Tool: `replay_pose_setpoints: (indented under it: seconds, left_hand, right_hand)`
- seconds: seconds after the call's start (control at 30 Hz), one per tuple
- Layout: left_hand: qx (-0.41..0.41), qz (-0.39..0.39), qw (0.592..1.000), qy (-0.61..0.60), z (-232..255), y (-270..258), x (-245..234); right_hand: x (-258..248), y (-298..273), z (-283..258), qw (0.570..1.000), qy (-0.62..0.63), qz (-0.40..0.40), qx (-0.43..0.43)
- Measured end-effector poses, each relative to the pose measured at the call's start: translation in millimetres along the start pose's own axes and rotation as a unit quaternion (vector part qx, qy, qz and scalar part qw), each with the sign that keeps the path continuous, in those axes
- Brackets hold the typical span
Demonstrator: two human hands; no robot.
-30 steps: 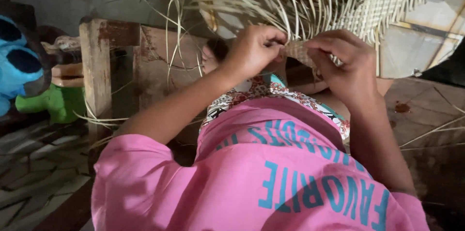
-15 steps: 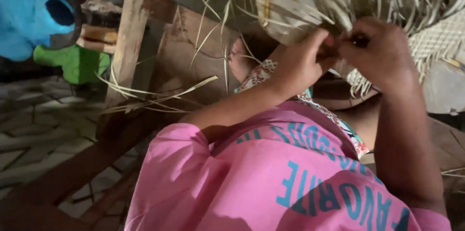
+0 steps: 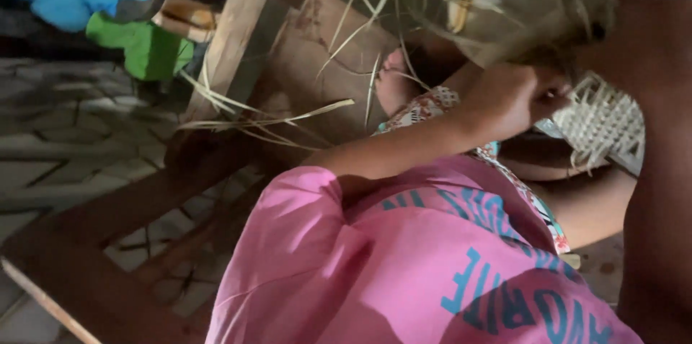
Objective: Weaving a mat by tucking loose plant fibers into the existing woven structure on a wooden frame.
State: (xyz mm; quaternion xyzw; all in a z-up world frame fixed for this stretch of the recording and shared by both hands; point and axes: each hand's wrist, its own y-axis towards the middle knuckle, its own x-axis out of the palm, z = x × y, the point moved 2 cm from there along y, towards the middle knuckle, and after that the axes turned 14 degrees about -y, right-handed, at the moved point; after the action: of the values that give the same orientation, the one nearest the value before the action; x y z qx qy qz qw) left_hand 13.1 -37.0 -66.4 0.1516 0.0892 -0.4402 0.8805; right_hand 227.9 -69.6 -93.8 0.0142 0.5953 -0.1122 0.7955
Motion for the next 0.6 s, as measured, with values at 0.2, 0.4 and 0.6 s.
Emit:
replay_pose_setpoints:
  seconds: [0.2,0.4,0.6]
  left_hand:
    - [-0.030,-0.021,0.999,0.016,-16.5,-5.5,19.6]
    - [-0.123,-0.069,0.985,0.101,-4.3,-4.5,20.0]
    - [-0.147,-0.072,0.984,0.064,-10.0,-5.4,24.3]
  right_hand:
    - [-14.0,-2.7,-25.2,0.995,0.091,-0.017,-0.048]
    - [-17.7,-12.0,-30.7,0.994,0.113,0.002,-0.014]
    - [58.8,10.4,1.7,0.879,0.470,-0.078,0.017]
